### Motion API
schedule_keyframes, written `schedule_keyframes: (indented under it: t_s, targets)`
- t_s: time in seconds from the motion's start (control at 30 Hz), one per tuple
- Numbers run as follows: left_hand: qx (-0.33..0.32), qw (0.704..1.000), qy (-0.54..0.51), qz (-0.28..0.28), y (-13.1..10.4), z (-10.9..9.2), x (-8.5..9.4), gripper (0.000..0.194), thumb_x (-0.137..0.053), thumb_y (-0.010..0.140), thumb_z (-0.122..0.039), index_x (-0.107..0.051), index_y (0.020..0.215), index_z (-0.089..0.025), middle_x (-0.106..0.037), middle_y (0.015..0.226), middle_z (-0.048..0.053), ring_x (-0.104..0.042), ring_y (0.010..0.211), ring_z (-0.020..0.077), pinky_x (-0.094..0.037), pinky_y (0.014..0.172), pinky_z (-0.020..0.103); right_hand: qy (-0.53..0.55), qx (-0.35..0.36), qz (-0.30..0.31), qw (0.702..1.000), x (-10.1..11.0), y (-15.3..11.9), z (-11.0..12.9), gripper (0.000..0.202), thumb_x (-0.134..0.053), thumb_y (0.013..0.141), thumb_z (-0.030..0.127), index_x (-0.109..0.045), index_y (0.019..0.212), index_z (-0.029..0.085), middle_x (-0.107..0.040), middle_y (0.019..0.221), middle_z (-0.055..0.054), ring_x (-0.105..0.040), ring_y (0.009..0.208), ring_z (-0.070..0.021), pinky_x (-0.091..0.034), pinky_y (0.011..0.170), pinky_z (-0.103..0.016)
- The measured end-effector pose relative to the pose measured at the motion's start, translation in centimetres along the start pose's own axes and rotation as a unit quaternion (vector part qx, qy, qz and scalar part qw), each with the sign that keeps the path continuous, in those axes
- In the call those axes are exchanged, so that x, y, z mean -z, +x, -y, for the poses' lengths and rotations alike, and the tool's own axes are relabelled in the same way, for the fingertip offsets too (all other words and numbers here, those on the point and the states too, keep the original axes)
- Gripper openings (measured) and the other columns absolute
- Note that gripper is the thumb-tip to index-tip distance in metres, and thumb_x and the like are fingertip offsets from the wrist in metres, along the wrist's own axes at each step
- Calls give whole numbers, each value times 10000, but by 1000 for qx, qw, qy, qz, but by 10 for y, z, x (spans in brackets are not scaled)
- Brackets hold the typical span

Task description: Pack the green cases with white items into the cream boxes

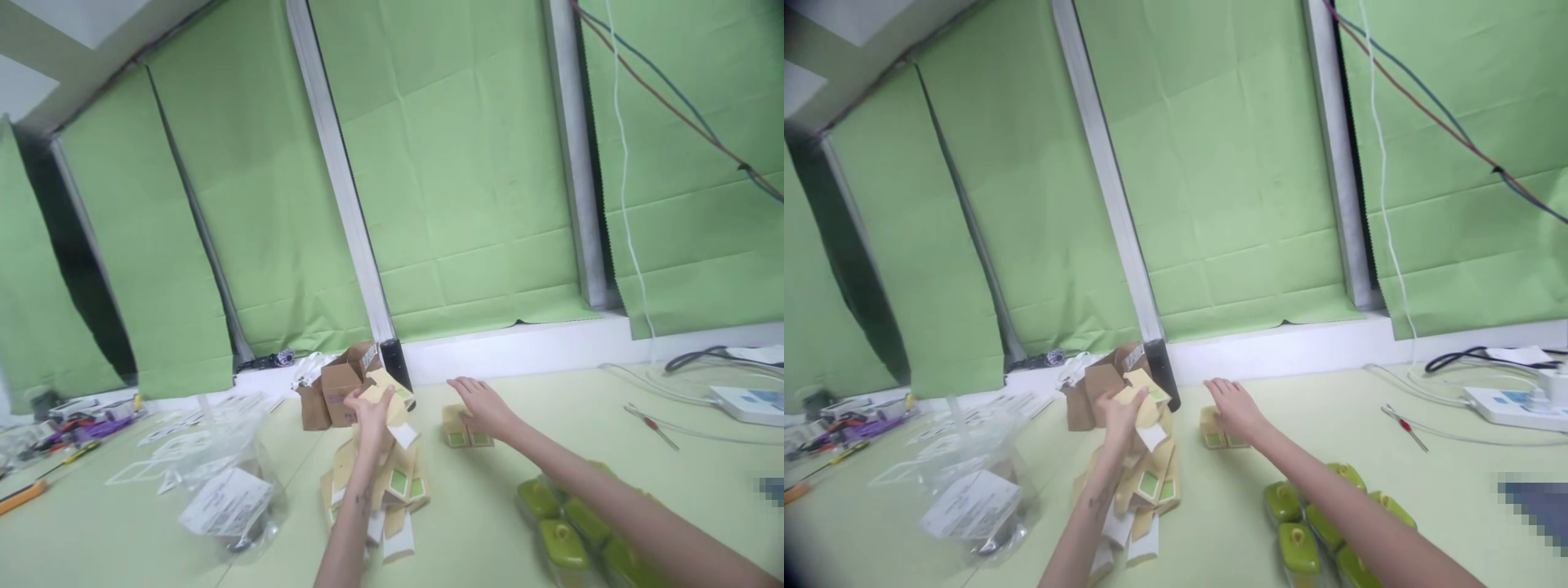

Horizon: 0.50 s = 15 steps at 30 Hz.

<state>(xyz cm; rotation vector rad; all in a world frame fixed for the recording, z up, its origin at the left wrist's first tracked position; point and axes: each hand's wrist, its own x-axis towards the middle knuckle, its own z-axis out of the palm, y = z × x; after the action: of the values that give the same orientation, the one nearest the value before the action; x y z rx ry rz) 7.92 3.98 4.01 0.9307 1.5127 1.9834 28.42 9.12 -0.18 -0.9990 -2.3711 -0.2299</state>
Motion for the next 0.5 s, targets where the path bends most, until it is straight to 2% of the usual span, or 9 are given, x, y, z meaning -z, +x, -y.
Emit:
schedule_keyframes:
  t_s: [0.07,0.13,0.17,0.23,0.3,0.33,0.4,0.47,0.5]
  targets:
    - [-31,994,103,-29,15,-4,7,352,-576,836,-306,-505,1152,-169,-573,1119,69,-594,908,181,-509,782,385,12,-54,60,997,-11,1,-11,318,-555,889,302,-526,1176,170,-555,1195,-75,-583,1001,-220,-491,829,-435]
    - [-52,981,181,-55,24,-12,13,410,-564,837,-319,-465,1203,-162,-503,1231,110,-542,1045,248,-455,868,469,28,-93,112,989,-16,-2,-23,291,-550,893,299,-540,1150,163,-582,1142,-68,-606,936,-197,-514,782,-399]
    - [-69,973,211,-69,26,-18,15,515,-597,806,-321,-411,1244,-127,-432,1298,168,-470,1144,312,-400,917,522,37,-107,129,985,-15,-4,-28,287,-549,894,297,-541,1146,161,-586,1132,-66,-609,925,-193,-518,771,-391]
    - [-115,956,257,-85,22,-29,17,717,-623,759,-325,-263,1307,-36,-218,1399,293,-205,1303,434,-257,988,601,52,-123,137,981,-7,-12,-35,276,-538,901,298,-544,1142,163,-585,1132,-63,-607,927,-191,-515,774,-393]
    - [-173,941,285,-53,7,-36,17,745,-573,774,-340,-191,1324,-13,-91,1434,312,-13,1347,435,-173,1028,598,67,-129,122,982,7,-23,-37,281,-576,872,307,-556,1104,151,-587,1111,-66,-593,945,-205,-498,790,-402]
    - [-200,935,294,-16,-4,-37,15,682,-539,790,-335,-222,1323,-52,-130,1446,268,-32,1360,398,-175,1046,568,76,-128,110,983,15,-30,-35,306,-628,827,313,-558,1072,145,-589,1091,-69,-582,954,-217,-486,797,-397]
    - [-239,917,306,94,-34,-31,8,598,-592,744,-326,-361,1267,-152,-353,1382,155,-257,1322,321,-246,1058,482,100,-127,87,983,30,-46,-26,391,-728,702,309,-535,1004,150,-597,1025,-69,-570,933,-230,-470,773,-357]
    - [-247,886,311,241,-68,-18,-2,760,-760,553,-316,-433,1233,-215,-498,1281,82,-445,1207,281,-368,1003,400,129,-129,76,980,43,-65,-13,404,-714,684,311,-476,985,185,-604,958,-45,-580,836,-202,-468,679,-294]
    - [-230,848,310,362,-84,-11,-6,913,-778,533,-306,-331,1323,-209,-436,1347,113,-416,1237,286,-363,1008,398,148,-132,75,977,49,-75,-6,386,-684,707,311,-445,990,200,-607,923,-28,-584,775,-184,-462,620,-269]
